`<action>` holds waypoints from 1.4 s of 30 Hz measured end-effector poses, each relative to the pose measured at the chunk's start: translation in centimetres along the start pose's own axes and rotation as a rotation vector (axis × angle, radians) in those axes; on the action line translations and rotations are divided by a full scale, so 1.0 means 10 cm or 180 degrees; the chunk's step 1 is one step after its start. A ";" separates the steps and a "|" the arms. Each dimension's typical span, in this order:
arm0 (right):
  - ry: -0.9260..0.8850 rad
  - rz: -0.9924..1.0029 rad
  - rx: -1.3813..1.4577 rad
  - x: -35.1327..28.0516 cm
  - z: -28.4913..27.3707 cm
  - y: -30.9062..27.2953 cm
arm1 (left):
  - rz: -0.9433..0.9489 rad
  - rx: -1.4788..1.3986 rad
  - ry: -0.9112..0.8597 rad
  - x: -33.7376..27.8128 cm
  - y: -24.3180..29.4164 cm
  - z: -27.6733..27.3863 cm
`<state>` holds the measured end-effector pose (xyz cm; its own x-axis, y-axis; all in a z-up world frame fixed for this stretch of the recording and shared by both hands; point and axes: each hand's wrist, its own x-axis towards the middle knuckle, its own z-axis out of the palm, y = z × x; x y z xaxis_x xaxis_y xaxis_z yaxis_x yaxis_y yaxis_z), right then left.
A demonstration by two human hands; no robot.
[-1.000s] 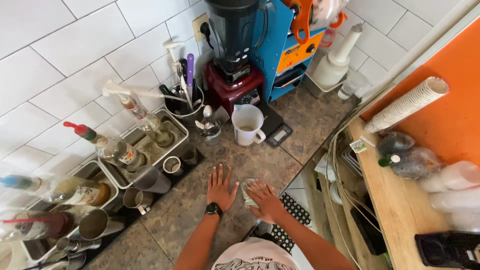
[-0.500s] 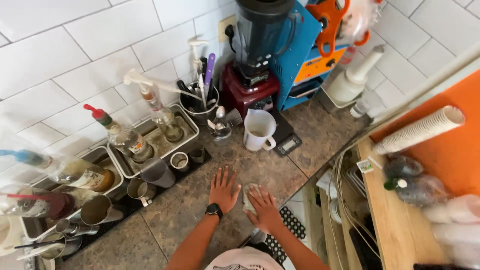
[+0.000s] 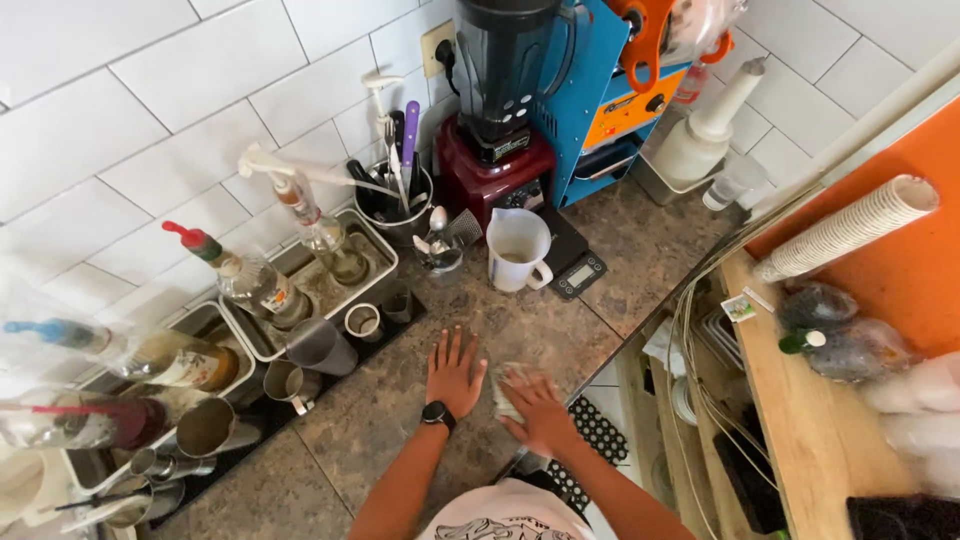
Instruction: Wiping down a coffee shop counter area with a cleaning cloth.
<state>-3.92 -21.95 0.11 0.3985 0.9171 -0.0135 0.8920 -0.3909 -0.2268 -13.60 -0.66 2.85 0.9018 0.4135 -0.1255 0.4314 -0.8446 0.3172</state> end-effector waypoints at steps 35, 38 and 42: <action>0.1023 0.0276 -0.0838 0.10 -0.08 0.48 | 0.0111 -0.0169 0.0374 0.02 -0.03 0.18; -0.0316 0.1304 -0.0611 0.32 -0.18 0.49 | 0.0084 -0.0072 0.0152 0.01 -0.03 0.12; -0.0601 0.1188 -0.0260 0.42 -0.55 -0.21 | 0.0102 -0.0014 0.0200 0.00 -0.02 0.15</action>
